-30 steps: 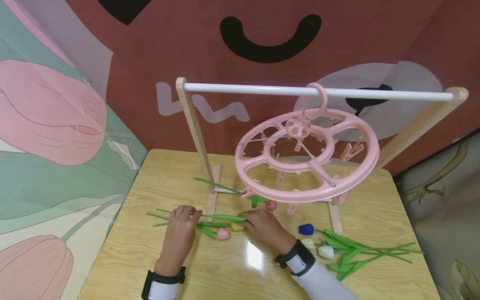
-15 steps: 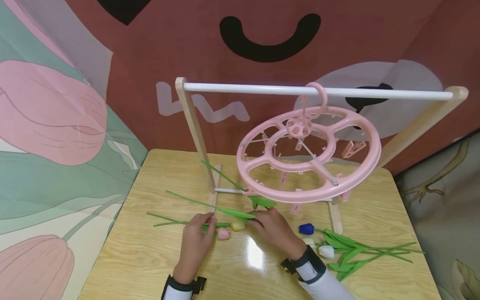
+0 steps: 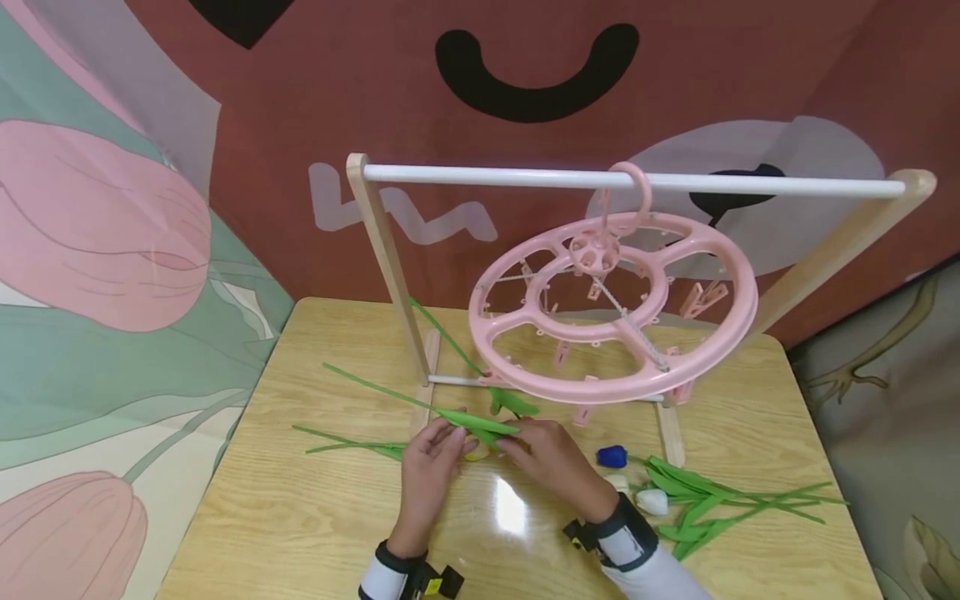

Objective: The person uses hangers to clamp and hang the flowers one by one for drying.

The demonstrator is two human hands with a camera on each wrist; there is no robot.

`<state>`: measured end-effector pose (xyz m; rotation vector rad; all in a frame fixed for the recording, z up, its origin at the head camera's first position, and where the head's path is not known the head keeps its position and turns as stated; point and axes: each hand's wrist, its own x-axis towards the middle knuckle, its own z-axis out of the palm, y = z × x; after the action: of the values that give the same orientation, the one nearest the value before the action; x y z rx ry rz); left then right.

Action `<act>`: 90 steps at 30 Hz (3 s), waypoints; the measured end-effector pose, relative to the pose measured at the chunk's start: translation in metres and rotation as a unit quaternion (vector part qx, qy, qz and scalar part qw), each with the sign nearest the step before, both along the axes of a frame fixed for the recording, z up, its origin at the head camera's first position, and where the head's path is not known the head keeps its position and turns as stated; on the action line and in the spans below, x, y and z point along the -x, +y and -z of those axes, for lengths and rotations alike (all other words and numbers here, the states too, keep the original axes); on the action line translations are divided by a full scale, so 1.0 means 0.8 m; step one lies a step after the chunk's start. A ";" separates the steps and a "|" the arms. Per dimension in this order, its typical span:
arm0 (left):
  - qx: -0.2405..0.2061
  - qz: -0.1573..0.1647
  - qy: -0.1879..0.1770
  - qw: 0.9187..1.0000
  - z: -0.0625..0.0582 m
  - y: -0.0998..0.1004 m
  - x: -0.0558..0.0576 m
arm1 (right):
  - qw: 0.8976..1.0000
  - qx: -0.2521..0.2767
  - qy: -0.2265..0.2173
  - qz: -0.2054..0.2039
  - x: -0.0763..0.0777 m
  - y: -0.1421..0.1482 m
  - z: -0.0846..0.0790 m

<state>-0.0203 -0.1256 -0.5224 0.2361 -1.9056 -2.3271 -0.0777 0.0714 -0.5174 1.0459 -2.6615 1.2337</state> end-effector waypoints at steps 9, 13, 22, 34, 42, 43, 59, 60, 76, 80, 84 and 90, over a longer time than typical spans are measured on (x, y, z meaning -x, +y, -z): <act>-0.097 -0.022 0.031 0.995 -0.007 0.014 0.007 | 0.998 -0.004 -0.059 -0.012 -0.003 0.002 -0.005; -0.079 -0.022 0.041 0.996 -0.012 0.010 0.008 | 0.996 0.014 -0.080 -0.036 -0.006 0.010 -0.007; -0.002 -0.034 0.064 0.997 -0.015 -0.002 0.009 | 0.991 0.001 -0.125 -0.050 -0.006 0.049 -0.030; 0.102 -0.041 0.158 0.981 -0.013 -0.005 0.007 | 0.998 -0.012 -0.045 0.043 0.000 0.094 -0.054; 0.133 -0.023 0.209 0.969 -0.018 0.003 0.008 | 0.992 0.104 -0.044 0.050 0.002 0.108 -0.084; 0.134 -0.021 0.214 0.967 -0.018 0.004 0.009 | 0.990 0.127 -0.035 0.045 0.003 0.109 -0.086; 0.212 -0.008 0.251 0.945 -0.026 0.013 0.016 | 0.955 0.296 -0.018 -0.017 0.012 0.098 -0.131; 0.209 -0.005 0.249 0.946 -0.026 0.013 0.017 | 0.954 0.297 -0.025 -0.021 0.012 0.097 -0.132; 0.175 0.021 0.201 0.964 -0.026 0.028 0.024 | 0.973 0.227 -0.035 0.016 0.013 0.079 -0.120; 0.164 0.024 0.184 0.969 -0.025 0.031 0.028 | 0.976 0.216 -0.018 0.025 0.015 0.071 -0.115; 0.152 0.028 0.170 0.973 -0.024 0.035 0.031 | 0.977 0.211 -0.007 0.030 0.016 0.061 -0.114; 0.145 0.041 0.162 0.975 -0.021 0.041 0.038 | 0.971 0.237 -0.014 0.014 0.015 0.042 -0.133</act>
<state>-0.0511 -0.0926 -0.5059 -0.2407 -2.0756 -1.9475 -0.0899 0.1047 -0.4107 0.9089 -2.2088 1.7625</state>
